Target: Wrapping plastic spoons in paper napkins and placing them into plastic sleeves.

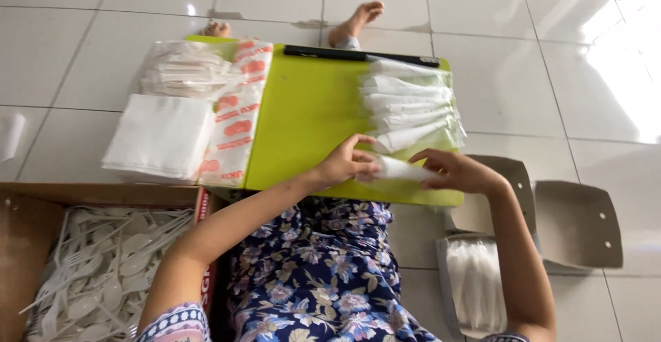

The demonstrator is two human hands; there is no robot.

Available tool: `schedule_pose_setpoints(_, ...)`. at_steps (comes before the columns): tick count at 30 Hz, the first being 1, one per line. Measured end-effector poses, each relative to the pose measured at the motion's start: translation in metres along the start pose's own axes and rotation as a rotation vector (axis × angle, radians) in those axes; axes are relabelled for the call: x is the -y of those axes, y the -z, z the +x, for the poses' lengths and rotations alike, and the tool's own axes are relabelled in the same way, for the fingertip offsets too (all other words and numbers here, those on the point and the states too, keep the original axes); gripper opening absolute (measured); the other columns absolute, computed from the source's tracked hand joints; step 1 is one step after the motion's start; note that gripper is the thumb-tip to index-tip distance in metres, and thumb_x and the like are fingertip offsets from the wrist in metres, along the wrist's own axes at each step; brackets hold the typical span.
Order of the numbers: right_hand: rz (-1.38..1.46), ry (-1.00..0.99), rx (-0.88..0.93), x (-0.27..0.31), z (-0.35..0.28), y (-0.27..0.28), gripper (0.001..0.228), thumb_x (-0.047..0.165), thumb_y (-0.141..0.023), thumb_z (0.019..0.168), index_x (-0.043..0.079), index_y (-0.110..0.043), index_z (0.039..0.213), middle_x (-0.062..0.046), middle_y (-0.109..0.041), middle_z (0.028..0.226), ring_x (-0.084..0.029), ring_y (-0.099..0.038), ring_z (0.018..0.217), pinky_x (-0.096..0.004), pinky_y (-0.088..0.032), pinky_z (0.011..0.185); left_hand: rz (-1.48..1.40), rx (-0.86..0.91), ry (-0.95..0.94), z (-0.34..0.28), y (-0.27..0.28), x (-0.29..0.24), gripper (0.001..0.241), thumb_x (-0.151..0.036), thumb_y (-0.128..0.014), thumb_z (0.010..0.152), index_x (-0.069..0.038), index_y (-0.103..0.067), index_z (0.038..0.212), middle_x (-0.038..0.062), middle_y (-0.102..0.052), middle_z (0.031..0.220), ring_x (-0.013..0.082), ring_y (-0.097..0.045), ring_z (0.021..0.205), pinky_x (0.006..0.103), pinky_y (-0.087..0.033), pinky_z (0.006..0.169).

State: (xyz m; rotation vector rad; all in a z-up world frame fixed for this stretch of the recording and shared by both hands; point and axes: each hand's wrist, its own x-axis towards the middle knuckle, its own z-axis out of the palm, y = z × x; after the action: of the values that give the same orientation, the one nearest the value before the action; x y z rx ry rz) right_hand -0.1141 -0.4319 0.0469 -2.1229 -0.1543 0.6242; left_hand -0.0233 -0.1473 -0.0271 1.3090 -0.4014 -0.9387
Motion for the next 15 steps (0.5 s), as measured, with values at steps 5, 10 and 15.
schedule_pose_setpoints(5, 0.264, 0.048, -0.241, -0.047, -0.023, 0.009, 0.061, 0.005, -0.082, 0.081, 0.005, -0.063, 0.138, -0.011, -0.076, 0.1, -0.018, -0.07, 0.09, -0.035, -0.057, 0.084, 0.189, -0.133, -0.046, 0.002, -0.027, -0.01, 0.048, -0.014, -0.068, 0.097, -0.014, -0.045, 0.139, 0.023, -0.068, 0.122, 0.0301, -0.077, 0.073, 0.0301, -0.069, 0.065)
schedule_pose_setpoints(10, 0.01, 0.107, -0.508, -0.083, -0.01, 0.009, 0.065, 0.018, -0.092, 0.07, 0.013, -0.069, 0.13, -0.006, -0.074, 0.108, -0.018, -0.067, 0.098, -0.037, -0.053, 0.091, 0.251, -0.267, -0.079, -0.004, -0.032, -0.017, 0.039, -0.005, -0.061, 0.096, -0.007, -0.051, 0.133, 0.026, -0.068, 0.121, 0.0289, -0.077, 0.078, 0.0297, -0.07, 0.065)
schedule_pose_setpoints(15, -0.191, 0.181, -0.8, -0.089, 0.012, 0.002, 0.051, 0.028, -0.091, 0.077, 0.026, -0.072, 0.125, 0.0, -0.066, 0.12, -0.022, -0.063, 0.115, -0.041, -0.05, 0.099, 0.189, -0.316, -0.038, 0.001, -0.033, -0.027, 0.055, -0.004, -0.067, 0.09, -0.009, -0.046, 0.141, 0.028, -0.061, 0.129, 0.0334, -0.076, 0.086, 0.0345, -0.071, 0.069)
